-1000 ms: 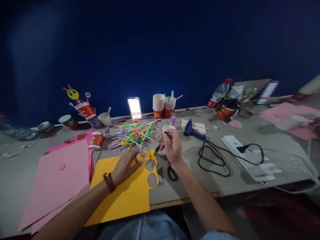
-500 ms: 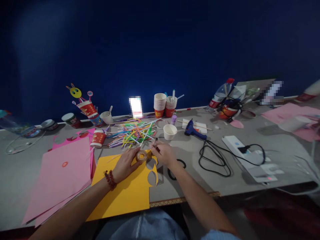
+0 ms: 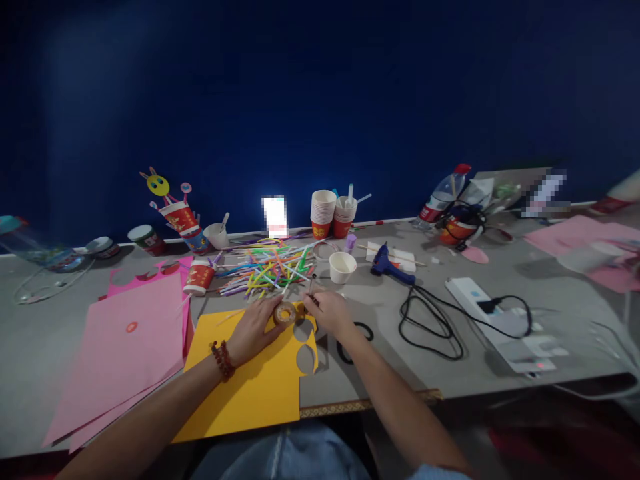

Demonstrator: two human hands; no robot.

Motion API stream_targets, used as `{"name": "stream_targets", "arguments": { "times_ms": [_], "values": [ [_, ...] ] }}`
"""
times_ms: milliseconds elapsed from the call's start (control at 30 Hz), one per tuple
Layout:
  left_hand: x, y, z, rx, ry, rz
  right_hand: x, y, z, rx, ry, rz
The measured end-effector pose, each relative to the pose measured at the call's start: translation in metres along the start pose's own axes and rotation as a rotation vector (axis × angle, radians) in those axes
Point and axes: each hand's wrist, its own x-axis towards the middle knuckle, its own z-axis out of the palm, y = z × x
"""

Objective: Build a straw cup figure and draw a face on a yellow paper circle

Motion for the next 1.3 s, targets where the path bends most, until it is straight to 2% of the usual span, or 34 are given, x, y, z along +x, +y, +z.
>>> {"name": "stream_targets", "arguments": {
  "times_ms": [100, 167, 267, 333, 400, 467, 533, 600, 667, 800, 867, 900, 933, 967, 1033, 1067, 1100, 1133, 1167, 1233, 1300],
  "values": [
    [-0.001, 0.001, -0.001, -0.006, 0.011, -0.006, 0.000, 0.001, -0.002, -0.001, 0.027, -0.012],
    [-0.001, 0.003, -0.007, -0.036, 0.029, -0.017, -0.001, -0.001, -0.007, 0.030, 0.092, -0.017],
    [0.001, 0.011, -0.024, -0.090, 0.066, -0.027, -0.004, -0.013, -0.014, 0.205, 0.171, -0.002],
    [0.005, 0.020, -0.038, -0.079, 0.066, -0.002, -0.005, -0.027, -0.016, 0.391, 0.116, 0.030],
    [0.010, 0.033, -0.050, -0.060, 0.010, 0.037, -0.007, -0.044, -0.016, 0.597, 0.032, 0.080],
    [0.014, 0.046, -0.059, -0.049, -0.109, 0.027, -0.008, -0.060, -0.014, 0.767, 0.019, 0.141],
    [0.015, 0.059, -0.063, -0.036, -0.223, -0.055, -0.012, -0.073, -0.014, 0.862, 0.053, 0.182],
    [0.012, 0.071, -0.065, -0.092, -0.290, -0.137, -0.019, -0.083, -0.016, 0.921, 0.085, 0.206],
    [0.006, 0.081, -0.067, -0.310, -0.330, -0.168, -0.029, -0.092, -0.018, 0.975, 0.103, 0.234],
    [-0.003, 0.097, -0.071, -0.988, -0.424, -0.240, -0.044, -0.102, -0.026, 1.029, 0.115, 0.309],
    [-0.006, 0.100, -0.074, -1.224, -0.529, -0.326, -0.043, -0.096, -0.039, 0.987, 0.270, 0.341],
    [-0.008, 0.098, -0.076, -1.277, -0.573, -0.364, -0.040, -0.088, -0.048, 0.933, 0.457, 0.367],
    [-0.011, 0.095, -0.077, -1.270, -0.592, -0.384, -0.037, -0.079, -0.056, 0.903, 0.617, 0.360],
    [-0.013, 0.090, -0.077, -1.181, -0.561, -0.380, -0.034, -0.069, -0.064, 0.902, 0.700, 0.362],
    [-0.015, 0.074, -0.075, -0.770, -0.377, -0.258, -0.028, -0.050, -0.073, 0.896, 0.784, 0.388],
    [-0.014, 0.064, -0.072, -0.508, -0.270, -0.174, -0.026, -0.042, -0.072, 0.885, 0.706, 0.427],
    [-0.012, 0.055, -0.069, -0.296, -0.186, -0.074, -0.025, -0.036, -0.068, 0.873, 0.571, 0.457],
    [-0.009, 0.045, -0.064, -0.148, -0.144, 0.035, -0.025, -0.032, -0.061, 0.860, 0.423, 0.475],
    [-0.005, 0.037, -0.059, -0.046, -0.120, 0.125, -0.024, -0.029, -0.052, 0.850, 0.333, 0.483],
    [0.001, 0.024, -0.050, 0.073, -0.088, 0.254, -0.023, -0.026, -0.034, 0.832, 0.256, 0.490],
    [0.004, 0.018, -0.043, 0.131, -0.085, 0.330, -0.022, -0.021, -0.021, 0.810, 0.234, 0.471]
  ]
}}
